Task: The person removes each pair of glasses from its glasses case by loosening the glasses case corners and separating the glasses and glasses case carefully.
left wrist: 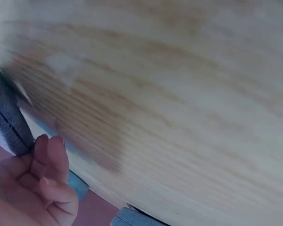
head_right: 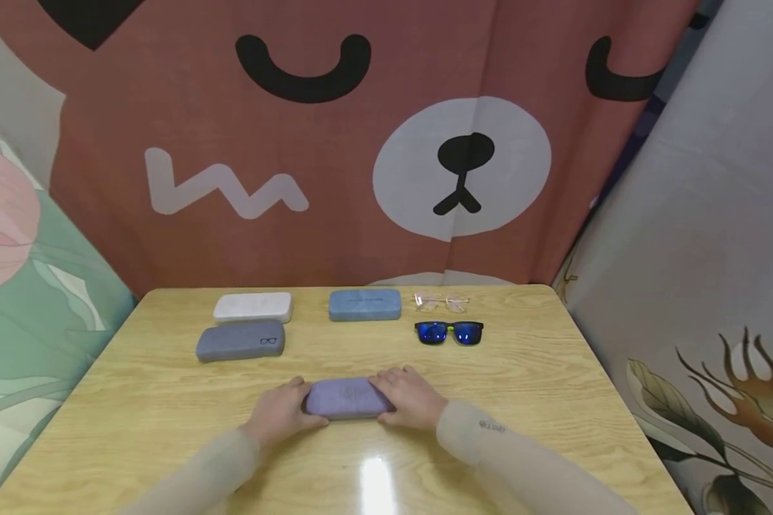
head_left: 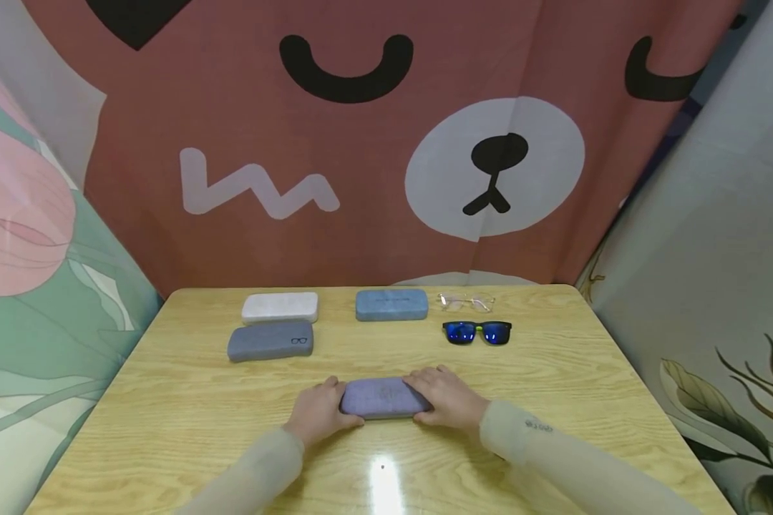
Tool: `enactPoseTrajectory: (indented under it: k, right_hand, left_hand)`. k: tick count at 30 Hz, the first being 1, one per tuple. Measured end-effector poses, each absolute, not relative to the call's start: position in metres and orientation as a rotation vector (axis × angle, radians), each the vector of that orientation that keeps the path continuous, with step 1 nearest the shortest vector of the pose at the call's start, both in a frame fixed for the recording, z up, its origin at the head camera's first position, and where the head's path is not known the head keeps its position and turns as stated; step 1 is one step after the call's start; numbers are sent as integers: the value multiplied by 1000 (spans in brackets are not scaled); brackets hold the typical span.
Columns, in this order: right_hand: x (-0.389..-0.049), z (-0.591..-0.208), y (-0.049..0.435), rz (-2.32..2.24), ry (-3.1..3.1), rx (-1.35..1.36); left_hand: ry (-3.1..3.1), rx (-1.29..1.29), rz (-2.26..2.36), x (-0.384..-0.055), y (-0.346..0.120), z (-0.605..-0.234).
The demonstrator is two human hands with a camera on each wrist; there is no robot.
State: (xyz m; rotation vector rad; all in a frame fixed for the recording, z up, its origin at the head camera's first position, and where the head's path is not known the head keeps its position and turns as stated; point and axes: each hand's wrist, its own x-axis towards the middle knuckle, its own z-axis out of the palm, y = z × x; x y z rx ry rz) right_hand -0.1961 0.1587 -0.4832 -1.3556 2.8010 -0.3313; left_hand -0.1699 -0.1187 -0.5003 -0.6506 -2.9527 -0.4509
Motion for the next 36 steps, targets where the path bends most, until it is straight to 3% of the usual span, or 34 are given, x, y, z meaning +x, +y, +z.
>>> enactPoseTrajectory:
  k: [19,36]
  right_hand:
    - [-226,-486,164,-516,2829,-1313]
    - [-246,-483,170,-418,2912,-1376]
  left_hand:
    - [-2990,-546,-525,-201,-115,-496]
    - [-3041,-560,-460,-228,-108,-493]
